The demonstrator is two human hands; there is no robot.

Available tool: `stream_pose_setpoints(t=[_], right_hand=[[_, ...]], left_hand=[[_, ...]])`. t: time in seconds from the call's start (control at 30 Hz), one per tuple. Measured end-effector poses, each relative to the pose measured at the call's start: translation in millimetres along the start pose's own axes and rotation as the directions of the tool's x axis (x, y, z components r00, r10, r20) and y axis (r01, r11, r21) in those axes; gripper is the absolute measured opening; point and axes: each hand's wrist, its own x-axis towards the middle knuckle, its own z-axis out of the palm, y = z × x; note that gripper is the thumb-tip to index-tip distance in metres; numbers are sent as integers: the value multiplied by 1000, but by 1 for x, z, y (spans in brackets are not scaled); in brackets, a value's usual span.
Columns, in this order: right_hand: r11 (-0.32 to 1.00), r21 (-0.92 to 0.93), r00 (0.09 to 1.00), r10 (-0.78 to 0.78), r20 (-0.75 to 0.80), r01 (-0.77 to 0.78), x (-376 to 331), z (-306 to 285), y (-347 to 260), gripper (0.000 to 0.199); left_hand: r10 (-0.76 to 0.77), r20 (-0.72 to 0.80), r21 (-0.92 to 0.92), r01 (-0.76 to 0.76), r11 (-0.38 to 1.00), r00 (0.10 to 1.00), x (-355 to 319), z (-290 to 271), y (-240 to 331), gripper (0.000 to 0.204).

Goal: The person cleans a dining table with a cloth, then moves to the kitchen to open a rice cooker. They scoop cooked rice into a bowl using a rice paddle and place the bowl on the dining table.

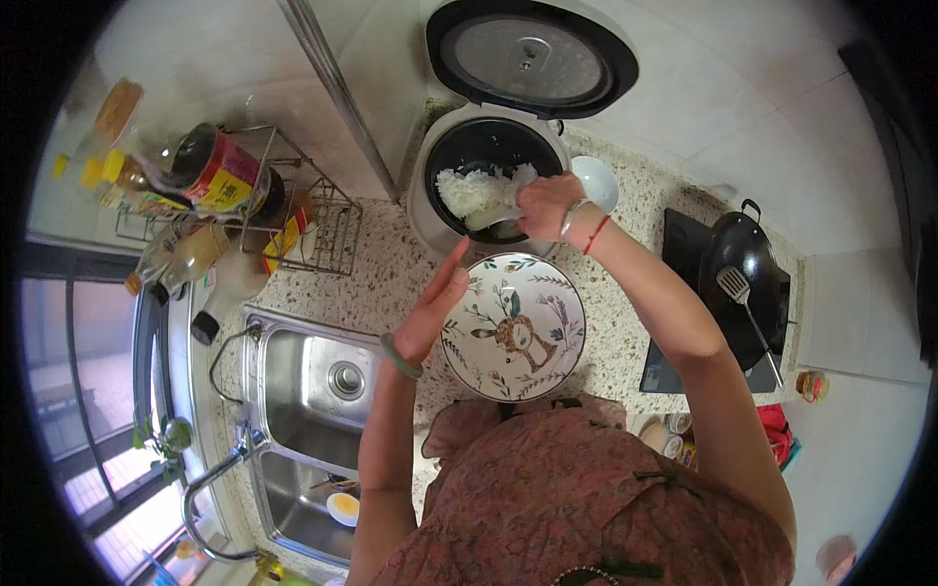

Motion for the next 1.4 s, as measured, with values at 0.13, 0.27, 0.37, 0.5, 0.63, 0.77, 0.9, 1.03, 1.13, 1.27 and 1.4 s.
stream_pose_setpoints(t=[0.13, 0.27, 0.37, 0.5, 0.63, 0.77, 0.9, 1.03, 1.13, 1.27, 1.4], right_hand=[[999, 37, 1000, -7, 13, 7, 7, -3, 0, 25], [1000, 17, 991, -8, -135, 10, -17, -33, 16, 19], [994, 93, 948, -29, -316, 61, -9, -32, 11, 20], [982, 154, 904, -30, -426, 105, 8, -14, -4, 21], [995, 35, 937, -79, -340, 96, 23, -4, -30, 14], [997, 63, 951, -30, -309, 52, 37, 3, -35, 12], [975, 201, 918, -11, -396, 98, 21, 10, -8, 23], [989, 120, 934, 118, -336, -81, -3, -19, -4, 13], [999, -2, 933, 39, -358, -42, 2, -8, -10, 12], [1000, -8, 945, 23, -326, -28, 22, 13, -25, 10], [993, 118, 944, 52, -326, -13, 27, 18, -5, 18]], left_hand=[[-20, 39, 92, 17, 996, 999, 13, -20, -4, 54], [-44, 85, 81, 37, 996, 995, 17, -28, 6, 65], [6, 69, 81, -12, 997, 998, 22, -29, 1, 56], [7, 66, 88, -13, 996, 998, 22, -25, 8, 55], [17, 58, 102, -23, 995, 998, 21, -26, 7, 54], [16, 63, 74, -20, 997, 998, 20, -22, 11, 54], [-5, 33, 61, 3, 998, 999, 19, -24, 11, 55], [-16, 22, 48, 15, 999, 1000, 15, -26, 10, 56], [-3, 25, 79, 1, 997, 1000, 15, -25, 12, 61], [11, -8, 129, -10, 992, 1000, 15, -21, 16, 57], [5, -10, 91, -4, 996, 1000, 13, -26, 11, 59]])
